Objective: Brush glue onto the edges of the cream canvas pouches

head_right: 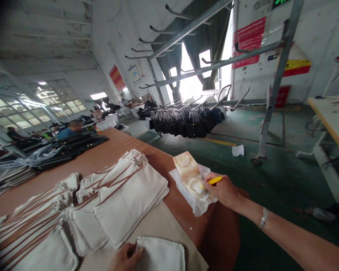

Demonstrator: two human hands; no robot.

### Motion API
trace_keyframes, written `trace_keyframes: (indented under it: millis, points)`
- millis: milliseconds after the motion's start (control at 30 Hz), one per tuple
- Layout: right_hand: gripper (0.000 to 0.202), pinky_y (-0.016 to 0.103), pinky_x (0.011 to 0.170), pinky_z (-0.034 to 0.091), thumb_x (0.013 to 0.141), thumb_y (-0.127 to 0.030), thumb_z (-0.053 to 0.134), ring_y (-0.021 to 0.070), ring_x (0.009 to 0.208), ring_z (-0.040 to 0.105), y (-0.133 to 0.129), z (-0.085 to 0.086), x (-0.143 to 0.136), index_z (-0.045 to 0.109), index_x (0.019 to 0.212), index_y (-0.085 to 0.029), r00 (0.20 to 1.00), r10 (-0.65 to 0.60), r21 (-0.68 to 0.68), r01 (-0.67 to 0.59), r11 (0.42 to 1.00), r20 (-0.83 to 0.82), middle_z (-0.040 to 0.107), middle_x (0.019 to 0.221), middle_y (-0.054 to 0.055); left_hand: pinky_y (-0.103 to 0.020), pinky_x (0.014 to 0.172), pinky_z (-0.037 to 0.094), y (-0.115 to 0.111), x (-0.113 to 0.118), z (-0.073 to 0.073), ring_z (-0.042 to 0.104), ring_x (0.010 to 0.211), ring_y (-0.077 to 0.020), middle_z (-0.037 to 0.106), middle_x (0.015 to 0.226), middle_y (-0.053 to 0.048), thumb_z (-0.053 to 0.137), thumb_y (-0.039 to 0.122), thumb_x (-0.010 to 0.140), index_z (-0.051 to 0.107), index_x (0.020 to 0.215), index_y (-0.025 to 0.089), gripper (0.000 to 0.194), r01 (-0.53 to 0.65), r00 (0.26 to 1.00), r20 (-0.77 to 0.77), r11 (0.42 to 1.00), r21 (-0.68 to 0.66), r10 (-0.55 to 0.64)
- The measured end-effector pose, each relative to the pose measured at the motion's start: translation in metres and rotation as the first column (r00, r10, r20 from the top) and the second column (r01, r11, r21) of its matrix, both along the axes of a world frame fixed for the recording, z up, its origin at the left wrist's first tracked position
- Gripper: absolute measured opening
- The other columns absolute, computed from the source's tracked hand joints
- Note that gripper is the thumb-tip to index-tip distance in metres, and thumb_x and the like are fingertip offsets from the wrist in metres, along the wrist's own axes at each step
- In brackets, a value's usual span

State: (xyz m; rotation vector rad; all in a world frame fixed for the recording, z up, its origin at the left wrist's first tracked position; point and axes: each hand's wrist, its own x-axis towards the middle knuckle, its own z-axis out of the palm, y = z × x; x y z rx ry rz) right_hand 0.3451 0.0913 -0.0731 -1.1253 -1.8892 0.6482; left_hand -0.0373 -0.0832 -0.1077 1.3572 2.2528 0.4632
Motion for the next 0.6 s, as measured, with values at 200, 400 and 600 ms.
trace_keyframes:
  millis: [200, 400, 600]
  points:
    - [0.025, 0.031, 0.07, 0.046, 0.093, -0.041, 0.055, 0.0204, 0.076, 0.061, -0.013, -0.008, 0.015, 0.066, 0.083, -0.021, 0.999, -0.024, 0.005, 0.024, 1.0, -0.037, 0.066, 0.081, 0.003, -0.027, 0.063, 0.037, 0.001, 0.013, 0.006, 0.057, 0.068, -0.0203, 0.057, 0.065, 0.0, 0.051, 0.041, 0.078, 0.051, 0.067, 0.022, 0.022, -0.037, 0.999, -0.02, 0.999, 0.036, 0.038]
    - [0.027, 0.032, 0.069, 0.046, 0.093, -0.044, 0.053, 0.021, 0.074, 0.06, -0.021, -0.007, 0.017, 0.064, 0.083, -0.022, 1.0, -0.004, -0.007, 0.004, 1.0, 0.014, 0.064, 0.079, 0.003, -0.028, 0.073, 0.042, 0.001, 0.02, 0.012, 0.065, 0.083, -0.0227, 0.07, 0.086, -0.009, 0.04, 0.047, 0.087, 0.058, 0.088, 0.019, 0.034, -0.151, 0.986, 0.075, 0.988, 0.03, 0.149]
    - [0.035, 0.027, 0.048, 0.039, 0.091, -0.054, 0.054, 0.017, 0.053, 0.052, -0.045, 0.024, 0.01, 0.062, 0.088, -0.02, 0.983, -0.091, -0.162, 0.065, 0.985, -0.158, 0.055, 0.06, 0.0, -0.026, 0.062, 0.038, -0.009, 0.032, 0.015, 0.058, 0.067, -0.0188, 0.06, 0.065, -0.001, 0.045, 0.046, 0.086, 0.055, 0.067, 0.02, 0.033, -0.177, 0.969, 0.192, 0.979, 0.106, 0.154]
